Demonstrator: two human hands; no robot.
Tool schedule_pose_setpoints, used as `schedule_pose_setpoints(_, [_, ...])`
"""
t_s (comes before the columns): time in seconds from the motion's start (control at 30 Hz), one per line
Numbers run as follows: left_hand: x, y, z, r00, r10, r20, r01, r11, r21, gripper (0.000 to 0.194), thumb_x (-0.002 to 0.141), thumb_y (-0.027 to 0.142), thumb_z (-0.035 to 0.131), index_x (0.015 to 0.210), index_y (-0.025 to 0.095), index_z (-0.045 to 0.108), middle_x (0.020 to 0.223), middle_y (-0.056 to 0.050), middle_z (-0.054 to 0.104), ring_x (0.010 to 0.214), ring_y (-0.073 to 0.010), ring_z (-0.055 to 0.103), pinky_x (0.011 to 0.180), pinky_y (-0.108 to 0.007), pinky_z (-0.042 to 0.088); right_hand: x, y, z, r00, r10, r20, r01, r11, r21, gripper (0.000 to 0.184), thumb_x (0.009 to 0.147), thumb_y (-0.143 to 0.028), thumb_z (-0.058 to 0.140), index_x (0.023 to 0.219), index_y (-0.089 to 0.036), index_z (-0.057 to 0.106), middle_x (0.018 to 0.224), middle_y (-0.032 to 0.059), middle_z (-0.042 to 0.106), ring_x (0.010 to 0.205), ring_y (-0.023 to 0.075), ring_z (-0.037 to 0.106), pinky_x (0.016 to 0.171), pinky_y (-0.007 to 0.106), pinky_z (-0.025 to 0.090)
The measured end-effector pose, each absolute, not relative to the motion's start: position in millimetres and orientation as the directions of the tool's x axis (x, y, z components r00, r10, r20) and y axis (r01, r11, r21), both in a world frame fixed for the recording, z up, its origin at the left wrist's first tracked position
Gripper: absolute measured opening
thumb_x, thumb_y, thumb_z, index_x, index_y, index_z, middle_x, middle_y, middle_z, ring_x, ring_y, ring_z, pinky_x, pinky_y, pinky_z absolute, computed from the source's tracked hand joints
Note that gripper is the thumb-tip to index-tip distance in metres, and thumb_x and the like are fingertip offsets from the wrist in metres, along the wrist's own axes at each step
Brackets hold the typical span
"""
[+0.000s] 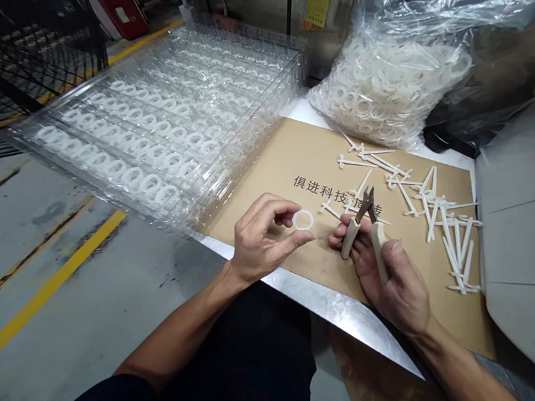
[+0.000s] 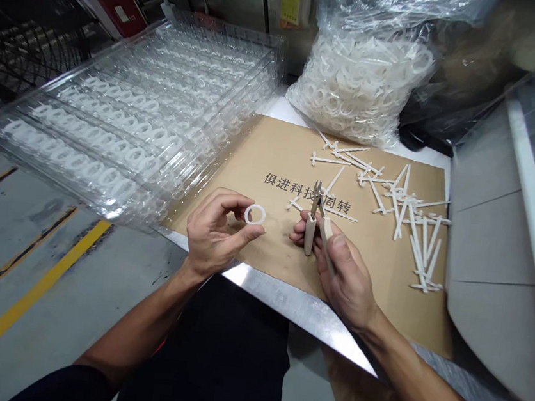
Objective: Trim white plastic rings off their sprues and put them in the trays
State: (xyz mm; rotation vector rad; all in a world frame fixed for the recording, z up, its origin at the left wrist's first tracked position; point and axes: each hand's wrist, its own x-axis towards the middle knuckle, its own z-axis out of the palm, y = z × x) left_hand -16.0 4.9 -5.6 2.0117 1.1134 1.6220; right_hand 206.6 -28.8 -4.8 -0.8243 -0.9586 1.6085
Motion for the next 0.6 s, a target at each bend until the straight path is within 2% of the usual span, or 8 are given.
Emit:
schedule_pose_setpoints(0.17, [-15.7,4.9,-8.3,0.051,0.748,0.662,0.352,-0.634,0.689,0.031,0.086,0.033,0.084,0.107,0.016,0.068,0.088,-0.002,0.064,0.076,-0.0111,0.058,0.071,-0.025,0.051,207.0,-29.4,-5.5,-0.216,0.976,-0.035,-0.429,-0.127,-0.894,0.044,0.104,-0.055,0.051,0.13,-0.029,0.075,0.136,0.0055,0.07,0.122,0.0279,0.065,0.118,0.046,0.045])
schedule_pose_setpoints(0.37, [-18.0,-0.5,1.1,0.067,0.816,0.574,0.28,-0.567,0.775,0.026,0.091,0.031,0.077,0.111,0.016,0.069,0.093,-0.005,0.068,0.078,-0.0126,0.063,0.072,-0.026,0.053,210.0,-31.5,-12.2,-0.14,0.976,-0.166,-0.4,-0.209,-0.892,0.048,0.099,-0.059,0.057,0.131,-0.028,0.075,0.143,0.0081,0.068,0.126,0.0323,0.066,0.125,0.053,0.038])
schedule_pose_setpoints(0.5, [-27.7,-17.6,27.3,0.158,0.862,0.481,0.158,-0.503,0.85,0.025,0.089,0.026,0.078,0.111,0.016,0.073,0.092,-0.007,0.071,0.079,-0.0139,0.066,0.076,-0.027,0.055,211.5,-28.6,-17.1,-0.126,0.973,-0.192,-0.416,-0.227,-0.88,0.046,0.096,-0.059,0.06,0.126,-0.029,0.078,0.141,0.0077,0.07,0.125,0.0334,0.067,0.127,0.055,0.033])
schedule_pose_setpoints(0.6, [-44.6,-33.5,53.3,0.225,0.904,0.362,0.014,-0.375,0.927,0.024,0.087,0.023,0.079,0.11,0.016,0.075,0.097,-0.009,0.072,0.08,-0.0134,0.068,0.075,-0.025,0.057,213.2,-28.8,-18.7,-0.135,0.967,-0.216,-0.414,-0.253,-0.874,0.046,0.096,-0.059,0.059,0.125,-0.029,0.078,0.142,0.0077,0.07,0.127,0.0334,0.067,0.13,0.055,0.027])
